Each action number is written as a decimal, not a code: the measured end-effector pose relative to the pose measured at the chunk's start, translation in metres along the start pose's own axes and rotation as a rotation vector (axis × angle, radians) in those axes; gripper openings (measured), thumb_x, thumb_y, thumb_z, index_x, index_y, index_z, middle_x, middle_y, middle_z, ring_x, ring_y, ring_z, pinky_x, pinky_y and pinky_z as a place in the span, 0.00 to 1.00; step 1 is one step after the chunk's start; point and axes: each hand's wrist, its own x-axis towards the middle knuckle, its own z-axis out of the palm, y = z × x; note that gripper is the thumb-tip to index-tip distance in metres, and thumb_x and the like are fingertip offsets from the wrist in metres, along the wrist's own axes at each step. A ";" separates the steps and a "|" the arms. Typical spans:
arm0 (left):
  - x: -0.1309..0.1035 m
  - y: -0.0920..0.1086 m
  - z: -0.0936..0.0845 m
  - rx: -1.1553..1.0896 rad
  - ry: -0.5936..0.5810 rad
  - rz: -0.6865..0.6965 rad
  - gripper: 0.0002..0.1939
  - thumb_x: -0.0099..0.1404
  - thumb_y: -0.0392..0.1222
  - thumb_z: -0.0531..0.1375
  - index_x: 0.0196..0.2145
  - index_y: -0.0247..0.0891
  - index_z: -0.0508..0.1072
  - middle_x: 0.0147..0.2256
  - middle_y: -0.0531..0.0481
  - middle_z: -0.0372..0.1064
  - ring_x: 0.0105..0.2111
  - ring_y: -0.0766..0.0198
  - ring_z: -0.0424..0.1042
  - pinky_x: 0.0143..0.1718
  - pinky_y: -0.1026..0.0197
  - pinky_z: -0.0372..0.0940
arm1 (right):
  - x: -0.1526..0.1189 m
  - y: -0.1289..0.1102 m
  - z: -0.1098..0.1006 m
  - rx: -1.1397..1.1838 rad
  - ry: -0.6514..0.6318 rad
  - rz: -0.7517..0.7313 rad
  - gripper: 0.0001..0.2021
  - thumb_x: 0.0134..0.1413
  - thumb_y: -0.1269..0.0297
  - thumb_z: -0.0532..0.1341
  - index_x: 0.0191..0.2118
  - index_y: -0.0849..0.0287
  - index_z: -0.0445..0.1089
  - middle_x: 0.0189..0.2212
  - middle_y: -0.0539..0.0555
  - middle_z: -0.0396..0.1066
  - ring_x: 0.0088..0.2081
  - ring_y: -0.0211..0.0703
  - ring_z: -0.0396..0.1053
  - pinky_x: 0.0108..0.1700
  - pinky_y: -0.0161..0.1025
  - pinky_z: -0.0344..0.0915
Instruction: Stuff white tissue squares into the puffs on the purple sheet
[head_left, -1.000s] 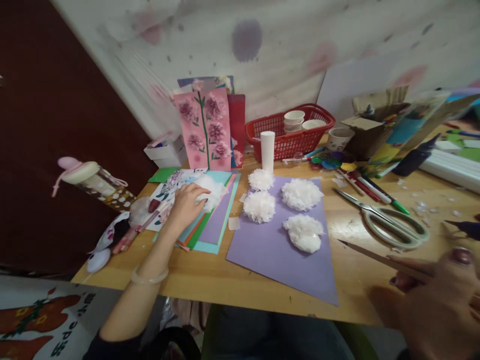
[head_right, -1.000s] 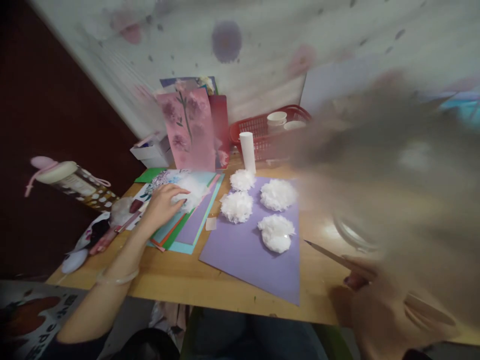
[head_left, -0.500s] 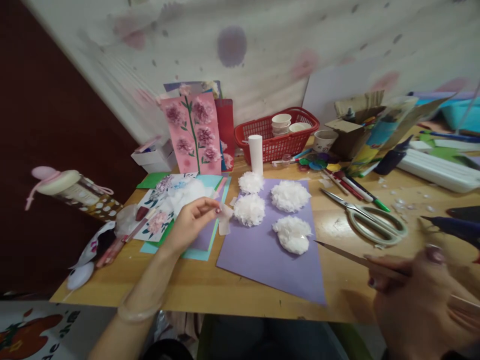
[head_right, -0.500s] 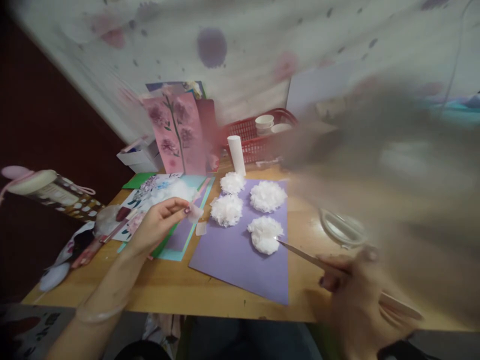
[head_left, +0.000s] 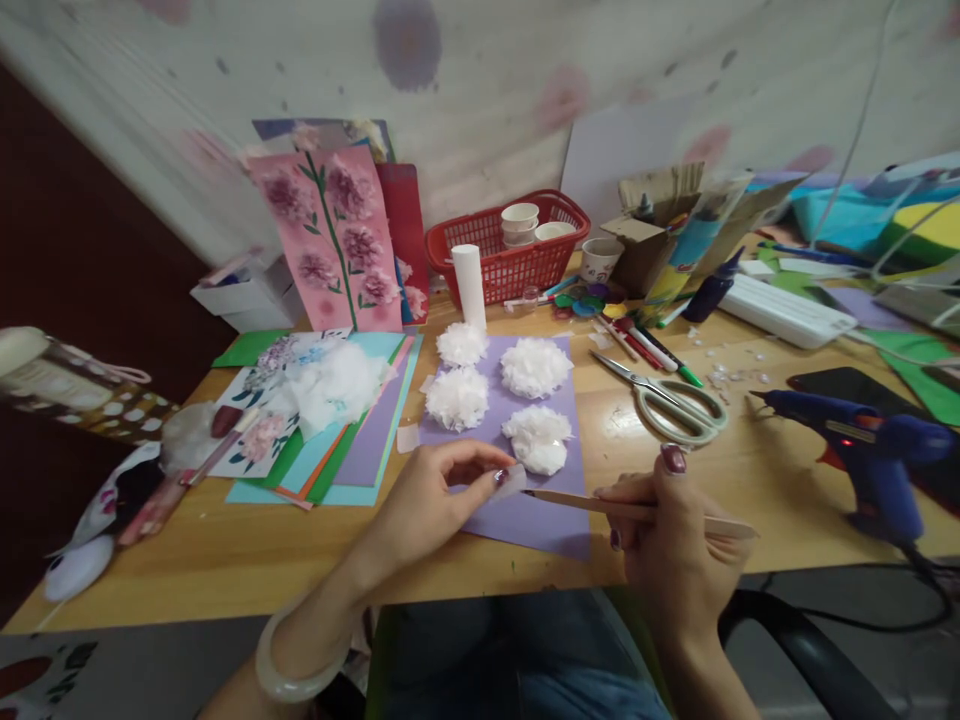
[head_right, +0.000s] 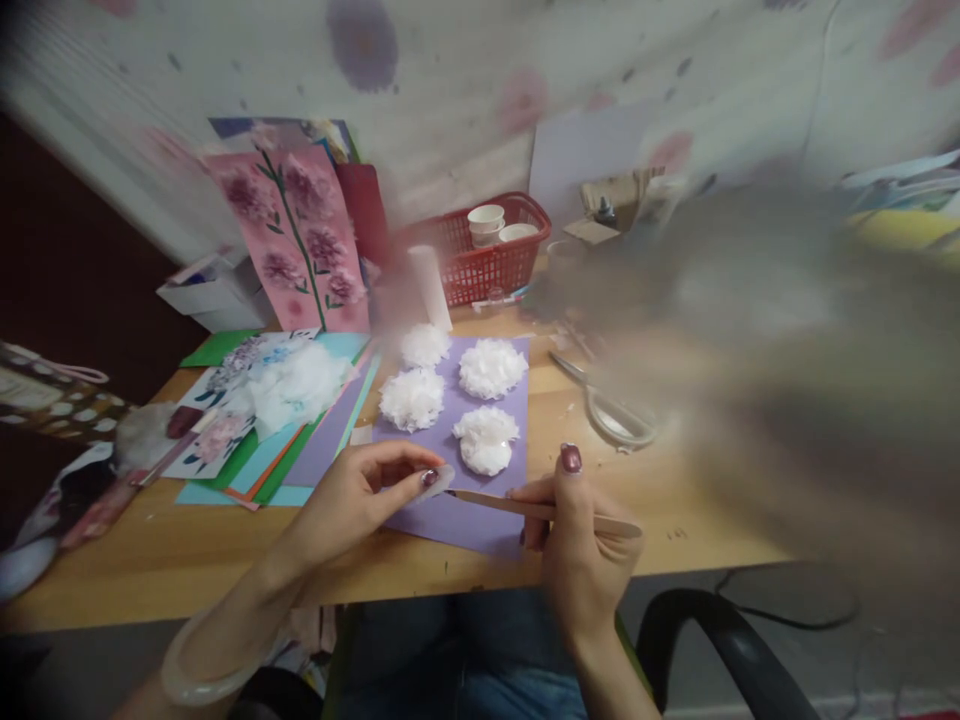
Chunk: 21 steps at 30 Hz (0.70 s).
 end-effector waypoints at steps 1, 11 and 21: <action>-0.001 0.000 0.001 -0.005 -0.010 -0.008 0.09 0.64 0.37 0.61 0.41 0.38 0.79 0.40 0.47 0.81 0.40 0.60 0.78 0.45 0.58 0.72 | 0.000 0.000 0.000 -0.007 -0.004 0.007 0.30 0.51 0.38 0.64 0.15 0.61 0.74 0.06 0.51 0.60 0.09 0.33 0.57 0.11 0.31 0.50; -0.004 -0.001 0.007 -0.198 -0.158 -0.085 0.15 0.68 0.41 0.59 0.52 0.38 0.72 0.36 0.48 0.79 0.39 0.60 0.79 0.45 0.57 0.72 | -0.003 -0.001 0.004 -0.037 -0.036 -0.021 0.27 0.52 0.42 0.66 0.15 0.61 0.74 0.07 0.49 0.59 0.10 0.31 0.57 0.14 0.30 0.52; -0.004 -0.006 0.014 -0.393 -0.176 -0.136 0.14 0.64 0.37 0.63 0.49 0.37 0.71 0.35 0.48 0.80 0.38 0.63 0.81 0.45 0.60 0.73 | 0.008 0.006 -0.009 0.113 0.135 0.001 0.27 0.58 0.45 0.62 0.17 0.60 0.71 0.08 0.48 0.60 0.11 0.33 0.56 0.15 0.33 0.52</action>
